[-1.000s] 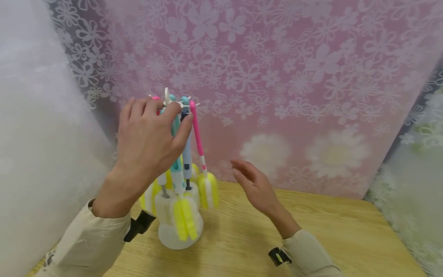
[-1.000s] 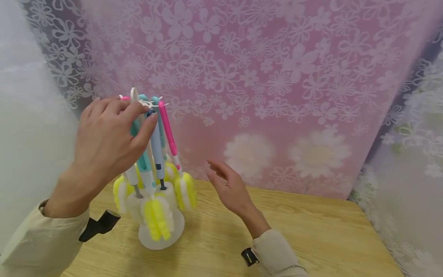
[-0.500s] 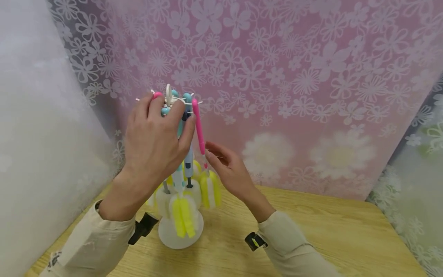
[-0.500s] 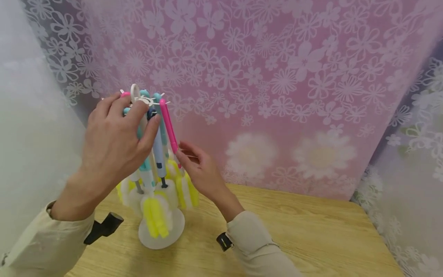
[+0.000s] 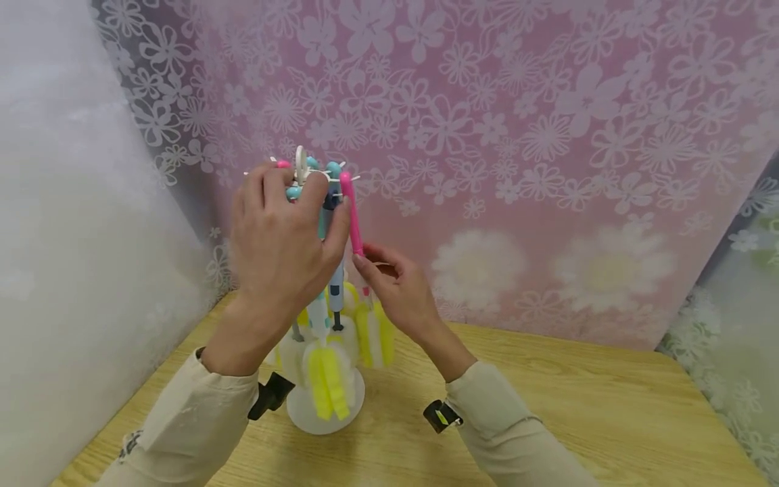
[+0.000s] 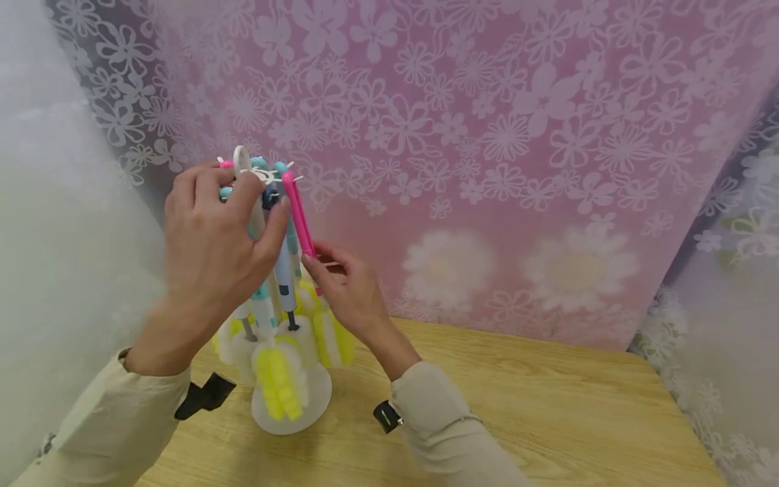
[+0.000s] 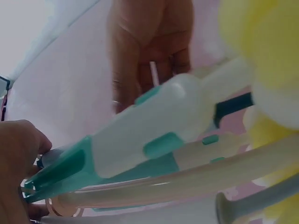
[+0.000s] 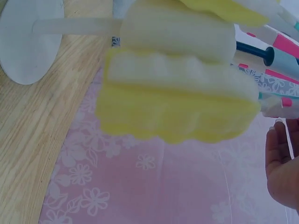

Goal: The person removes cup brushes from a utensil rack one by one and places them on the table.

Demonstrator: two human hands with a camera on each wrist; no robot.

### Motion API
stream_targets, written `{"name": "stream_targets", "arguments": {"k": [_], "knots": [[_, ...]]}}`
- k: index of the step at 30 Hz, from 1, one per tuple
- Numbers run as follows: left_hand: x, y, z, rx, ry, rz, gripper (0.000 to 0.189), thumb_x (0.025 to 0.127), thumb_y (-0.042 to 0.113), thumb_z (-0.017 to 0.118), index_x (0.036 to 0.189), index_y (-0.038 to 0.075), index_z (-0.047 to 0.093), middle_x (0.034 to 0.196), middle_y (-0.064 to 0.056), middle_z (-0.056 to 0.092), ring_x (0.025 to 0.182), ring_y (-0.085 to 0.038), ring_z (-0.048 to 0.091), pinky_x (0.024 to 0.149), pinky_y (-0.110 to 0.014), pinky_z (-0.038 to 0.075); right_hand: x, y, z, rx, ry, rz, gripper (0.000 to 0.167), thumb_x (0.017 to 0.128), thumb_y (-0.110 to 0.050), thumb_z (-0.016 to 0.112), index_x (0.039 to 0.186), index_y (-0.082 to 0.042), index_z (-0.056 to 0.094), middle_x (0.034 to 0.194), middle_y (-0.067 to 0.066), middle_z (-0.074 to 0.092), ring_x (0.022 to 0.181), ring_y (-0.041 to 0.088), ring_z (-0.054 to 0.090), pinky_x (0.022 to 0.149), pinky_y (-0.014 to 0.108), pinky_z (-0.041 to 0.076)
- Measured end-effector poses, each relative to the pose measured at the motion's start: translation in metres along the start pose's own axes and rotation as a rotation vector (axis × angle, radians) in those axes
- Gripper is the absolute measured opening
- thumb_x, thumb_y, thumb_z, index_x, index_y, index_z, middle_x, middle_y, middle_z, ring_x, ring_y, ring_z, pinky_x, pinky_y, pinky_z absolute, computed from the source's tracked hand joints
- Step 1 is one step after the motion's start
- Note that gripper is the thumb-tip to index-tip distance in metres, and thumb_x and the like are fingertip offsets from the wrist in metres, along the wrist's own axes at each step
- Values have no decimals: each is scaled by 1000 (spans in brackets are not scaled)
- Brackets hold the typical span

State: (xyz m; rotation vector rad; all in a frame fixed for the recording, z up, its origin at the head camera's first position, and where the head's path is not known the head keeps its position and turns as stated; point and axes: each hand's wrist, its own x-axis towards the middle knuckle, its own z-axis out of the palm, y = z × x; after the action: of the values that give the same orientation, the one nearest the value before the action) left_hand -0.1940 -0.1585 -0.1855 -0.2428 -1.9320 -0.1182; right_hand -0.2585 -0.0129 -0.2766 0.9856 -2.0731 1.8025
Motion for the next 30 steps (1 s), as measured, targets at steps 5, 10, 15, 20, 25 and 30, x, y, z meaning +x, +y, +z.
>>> {"name": "stream_targets", "arguments": {"k": [5,10,15,20,25,30], "knots": [[-1,2,6,-14,28,-5,26,91,30,50,94,5,55,96,-24,54,102,-39,49,82,-51,41,1,-1,-3,-13,29,-34,30,91,-18,65,118,-5,67,106,4,65,89,19,62,80,33,53],[-1,2,7,-6,4,-2,28,92,31,48,99,6,57,97,-23,53,100,-39,48,84,-50,40,1,-3,-3,-50,42,-16,29,90,-12,65,117,0,66,105,10,65,88,23,61,80,36,53],[-1,1,8,14,-12,-1,31,93,32,46,104,6,60,100,-22,51,99,-38,46,84,-49,39,1,-4,-5,-80,56,-43,28,90,-11,66,114,1,67,101,11,66,86,23,61,78,38,53],[0,-1,9,23,-11,10,32,93,32,45,102,5,59,100,-23,50,101,-39,45,86,-50,37,0,-7,-8,-85,77,-97,25,89,-16,68,109,-3,70,93,5,67,81,17,61,75,34,53],[-2,-3,9,22,-5,9,33,95,33,42,100,4,56,101,-24,49,102,-40,44,88,-51,35,-1,-10,-12,-71,113,-137,23,88,-18,70,106,-4,72,90,3,70,78,15,63,73,33,54],[-4,-5,7,25,-11,-4,35,95,34,41,102,4,56,102,-24,49,104,-40,43,90,-51,34,-4,-12,-18,-71,165,-121,23,85,-18,72,103,-5,73,88,3,70,76,16,63,71,31,54]]}}
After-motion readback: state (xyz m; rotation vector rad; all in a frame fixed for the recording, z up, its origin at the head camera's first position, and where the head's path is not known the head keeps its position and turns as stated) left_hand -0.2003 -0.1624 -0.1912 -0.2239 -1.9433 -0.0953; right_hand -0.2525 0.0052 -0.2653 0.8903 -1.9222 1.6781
